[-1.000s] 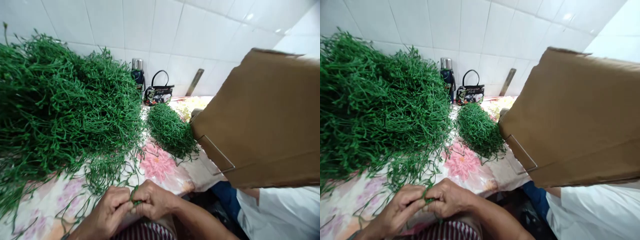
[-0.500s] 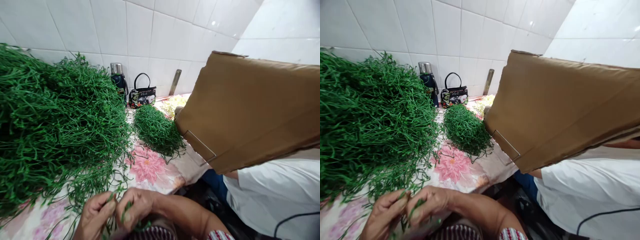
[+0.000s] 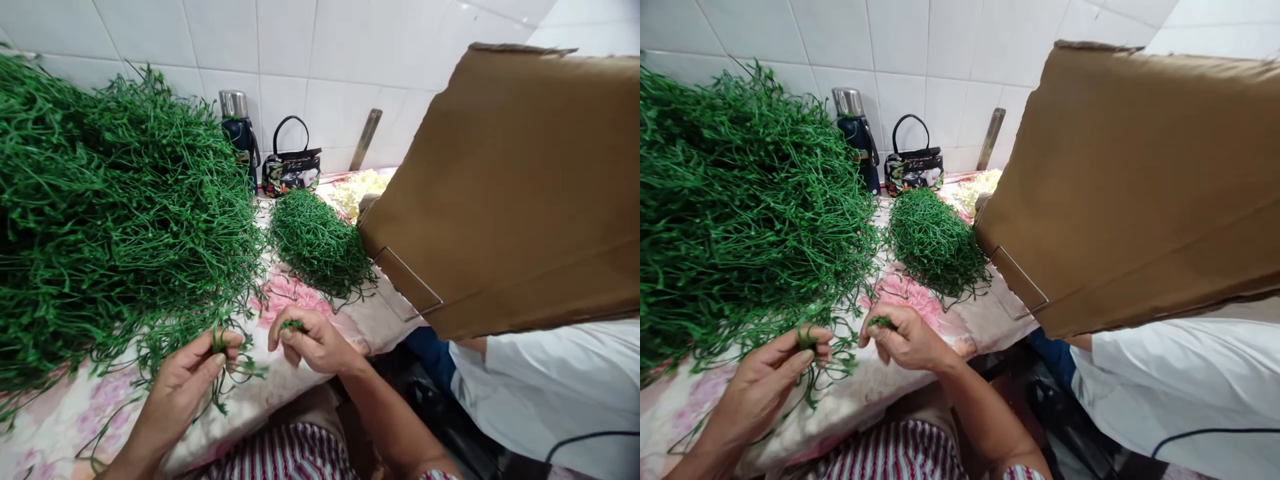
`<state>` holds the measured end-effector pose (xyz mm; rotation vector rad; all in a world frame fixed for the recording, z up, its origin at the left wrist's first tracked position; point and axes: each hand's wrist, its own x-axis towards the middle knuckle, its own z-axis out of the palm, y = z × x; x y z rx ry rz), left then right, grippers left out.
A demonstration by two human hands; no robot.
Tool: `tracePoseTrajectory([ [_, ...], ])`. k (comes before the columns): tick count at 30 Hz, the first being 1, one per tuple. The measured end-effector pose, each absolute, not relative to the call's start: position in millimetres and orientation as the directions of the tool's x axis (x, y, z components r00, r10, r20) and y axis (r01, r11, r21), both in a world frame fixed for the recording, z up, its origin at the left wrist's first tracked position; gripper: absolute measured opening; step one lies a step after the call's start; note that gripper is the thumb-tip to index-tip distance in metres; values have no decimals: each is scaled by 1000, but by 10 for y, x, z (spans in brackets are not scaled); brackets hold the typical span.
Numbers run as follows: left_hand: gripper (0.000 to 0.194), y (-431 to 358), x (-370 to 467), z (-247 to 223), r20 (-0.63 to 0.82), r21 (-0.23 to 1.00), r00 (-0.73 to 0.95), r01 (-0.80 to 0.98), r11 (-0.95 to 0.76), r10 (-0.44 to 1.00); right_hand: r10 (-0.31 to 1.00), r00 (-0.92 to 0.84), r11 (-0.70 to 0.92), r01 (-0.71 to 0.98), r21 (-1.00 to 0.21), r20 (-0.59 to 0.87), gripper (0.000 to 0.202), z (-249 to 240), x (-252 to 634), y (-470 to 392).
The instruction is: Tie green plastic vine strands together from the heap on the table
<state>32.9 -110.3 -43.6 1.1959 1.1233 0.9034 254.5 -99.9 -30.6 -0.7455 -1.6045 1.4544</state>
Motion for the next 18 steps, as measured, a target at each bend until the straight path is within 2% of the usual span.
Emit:
tracePoseTrajectory([
  [4,13,-1100,485,-388,51,945,204,308,-113,978,876,-404,368,204,-907,265,24,-305,2520,-1002],
  [7,3,-1110,611,-346,190,900,138,370,-228,972,854,-455,428,336,-839,253,18,-372,2376,-1039],
  [8,6,-1110,633,-348,206,898,119,372,-236,971,850,-460,445,364,-818,258,16,-404,2327,-1053],
  [11,10,-1106,624,-397,209,920,130,310,-240,969,831,-445,520,414,-747,333,7,-497,2225,-1077],
  [15,6,-1144,516,-471,113,985,139,114,-130,984,784,-430,615,437,-657,448,8,-548,2197,-1071],
  [18,6,-1198,451,-495,50,992,151,110,-67,987,760,-441,648,460,-607,477,7,-548,2185,-1072],
])
